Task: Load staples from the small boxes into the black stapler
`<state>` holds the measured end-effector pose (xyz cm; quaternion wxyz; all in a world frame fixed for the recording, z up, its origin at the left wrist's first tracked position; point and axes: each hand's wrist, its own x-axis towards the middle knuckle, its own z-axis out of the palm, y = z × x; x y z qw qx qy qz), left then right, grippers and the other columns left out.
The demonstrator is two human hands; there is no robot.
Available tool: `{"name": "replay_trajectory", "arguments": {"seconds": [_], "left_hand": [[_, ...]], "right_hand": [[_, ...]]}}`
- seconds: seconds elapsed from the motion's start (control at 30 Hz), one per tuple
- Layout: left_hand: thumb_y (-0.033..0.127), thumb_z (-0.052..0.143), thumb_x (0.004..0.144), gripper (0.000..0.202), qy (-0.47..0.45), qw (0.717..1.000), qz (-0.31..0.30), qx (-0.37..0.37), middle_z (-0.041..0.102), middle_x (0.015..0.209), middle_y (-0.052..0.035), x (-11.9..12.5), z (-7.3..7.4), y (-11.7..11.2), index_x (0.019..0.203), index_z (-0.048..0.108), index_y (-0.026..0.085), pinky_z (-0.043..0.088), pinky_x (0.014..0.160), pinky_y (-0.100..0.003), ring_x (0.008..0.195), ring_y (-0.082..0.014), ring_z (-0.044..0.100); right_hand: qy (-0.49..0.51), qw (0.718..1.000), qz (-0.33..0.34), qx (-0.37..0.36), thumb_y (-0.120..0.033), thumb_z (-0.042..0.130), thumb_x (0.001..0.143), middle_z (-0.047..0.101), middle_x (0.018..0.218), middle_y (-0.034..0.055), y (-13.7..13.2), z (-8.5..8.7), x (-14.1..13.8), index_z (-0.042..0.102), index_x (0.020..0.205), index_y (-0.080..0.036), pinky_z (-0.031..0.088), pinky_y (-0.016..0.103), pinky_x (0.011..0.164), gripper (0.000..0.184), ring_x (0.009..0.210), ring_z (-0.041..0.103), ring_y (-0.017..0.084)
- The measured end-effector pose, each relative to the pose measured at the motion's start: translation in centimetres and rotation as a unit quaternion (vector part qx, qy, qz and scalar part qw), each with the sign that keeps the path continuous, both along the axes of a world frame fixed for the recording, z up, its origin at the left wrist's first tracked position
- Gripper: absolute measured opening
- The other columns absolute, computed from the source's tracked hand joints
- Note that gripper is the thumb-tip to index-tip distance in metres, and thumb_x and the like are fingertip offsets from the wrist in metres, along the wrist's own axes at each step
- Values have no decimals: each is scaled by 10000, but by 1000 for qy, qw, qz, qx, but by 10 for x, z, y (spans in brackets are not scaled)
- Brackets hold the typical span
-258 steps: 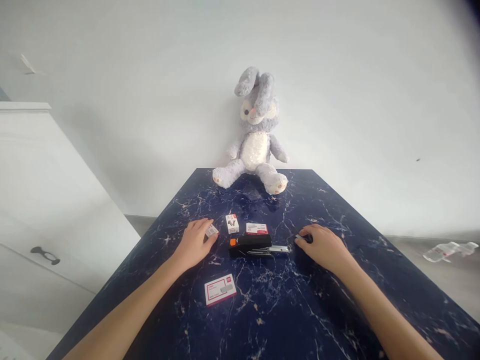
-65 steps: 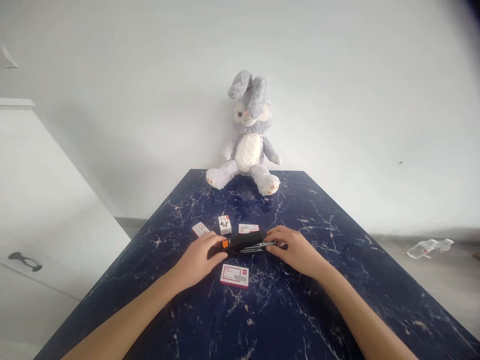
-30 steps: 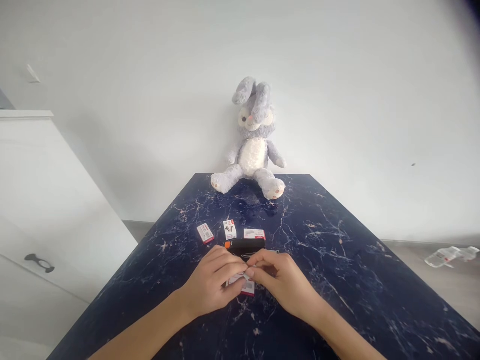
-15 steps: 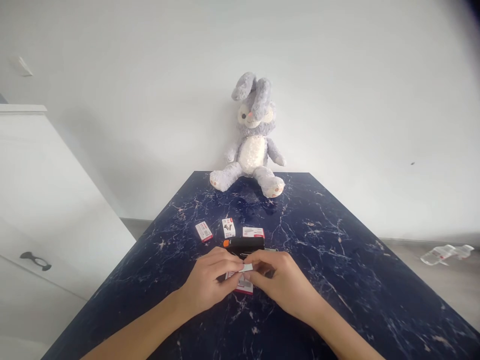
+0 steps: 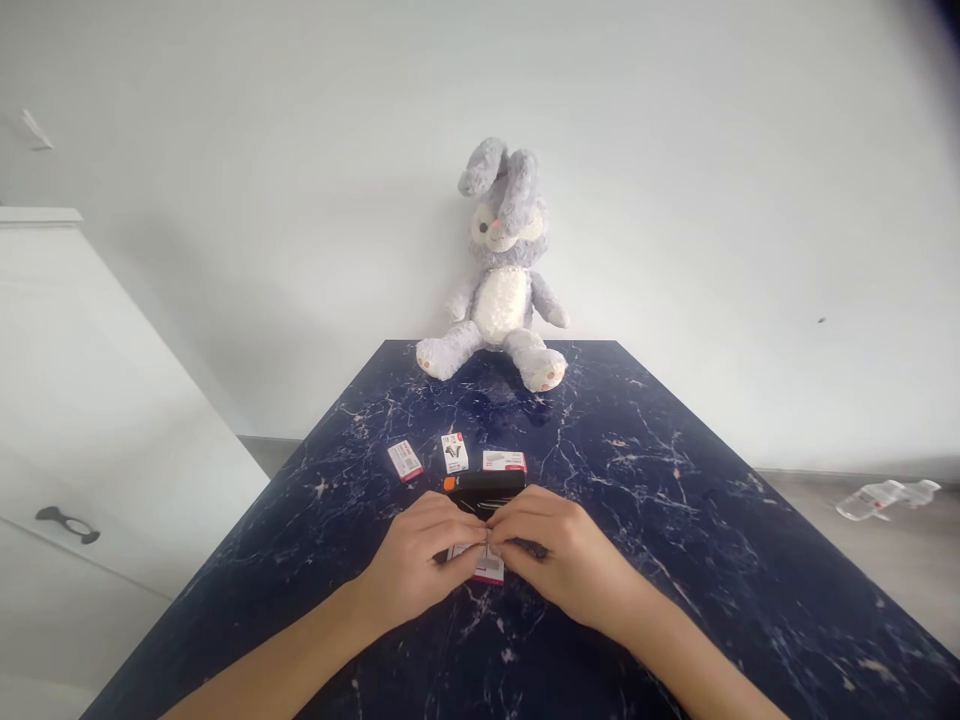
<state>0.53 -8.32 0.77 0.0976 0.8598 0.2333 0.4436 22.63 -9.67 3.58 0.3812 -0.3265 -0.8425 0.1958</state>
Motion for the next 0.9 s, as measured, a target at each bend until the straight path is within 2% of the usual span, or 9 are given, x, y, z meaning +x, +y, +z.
{"name": "replay_trajectory", "arguments": {"seconds": [0.07, 0.13, 0.2, 0.27, 0.43, 0.77, 0.9], "left_hand": [[79, 669, 843, 297, -1, 1000, 16, 4, 754, 979, -27, -3, 4, 0, 1094, 667, 239, 525, 835, -375, 857, -182, 685], [78, 634, 857, 281, -8, 999, 41, 9, 747, 985, -32, -8, 7, 0, 1088, 666, 234, 513, 856, -390, 867, -187, 675], [80, 608, 867, 255, -13, 998, 62, 11, 742, 962, -26, -12, 9, 1, 1057, 672, 238, 506, 860, -388, 860, -185, 666], [94, 598, 879, 224, -11, 997, 79, -1, 738, 932, -19, -15, 9, 4, 1028, 676, 242, 505, 849, -375, 848, -182, 660], [131, 583, 904, 173, -5, 994, 100, -33, 732, 890, -8, -17, 6, 9, 997, 677, 241, 501, 825, -348, 834, -177, 655], [164, 555, 931, 152, 26, 991, 110, -65, 727, 896, -11, -17, 5, 10, 988, 673, 241, 493, 837, -354, 839, -175, 644], [205, 538, 934, 214, 64, 982, 163, -75, 694, 1077, -56, -19, 5, 13, 1129, 621, 237, 503, 903, -396, 1019, -225, 622]], "right_hand": [[-13, 999, -19, -24, -153, 615, 892, 734, 946, 0, 4, 7, 13, 737, 877, -260, 524, 294, 851, 163, 921, 648, 165], [-16, 995, -80, -53, -190, 634, 882, 732, 974, 6, 11, 11, 29, 743, 899, -269, 522, 305, 859, 136, 934, 655, 179], [-30, 987, -138, -82, -213, 632, 876, 732, 994, 2, 19, 9, 42, 744, 904, -274, 515, 314, 867, 130, 936, 661, 189], [-56, 978, -168, -113, -227, 621, 871, 733, 998, 0, 26, 3, 50, 746, 898, -272, 507, 326, 872, 135, 934, 661, 198], [-94, 970, -168, -152, -265, 602, 867, 733, 1011, 21, 31, -10, 47, 754, 911, -252, 494, 352, 887, 159, 941, 656, 219], [-102, 970, -161, -149, -267, 585, 879, 737, 997, -7, 31, -13, 43, 752, 896, -283, 491, 307, 854, 169, 925, 671, 199], [-137, 965, -180, -133, -263, 592, 868, 735, 999, 9, 29, -6, 47, 728, 853, -265, 486, 313, 818, 137, 918, 673, 214]]}}
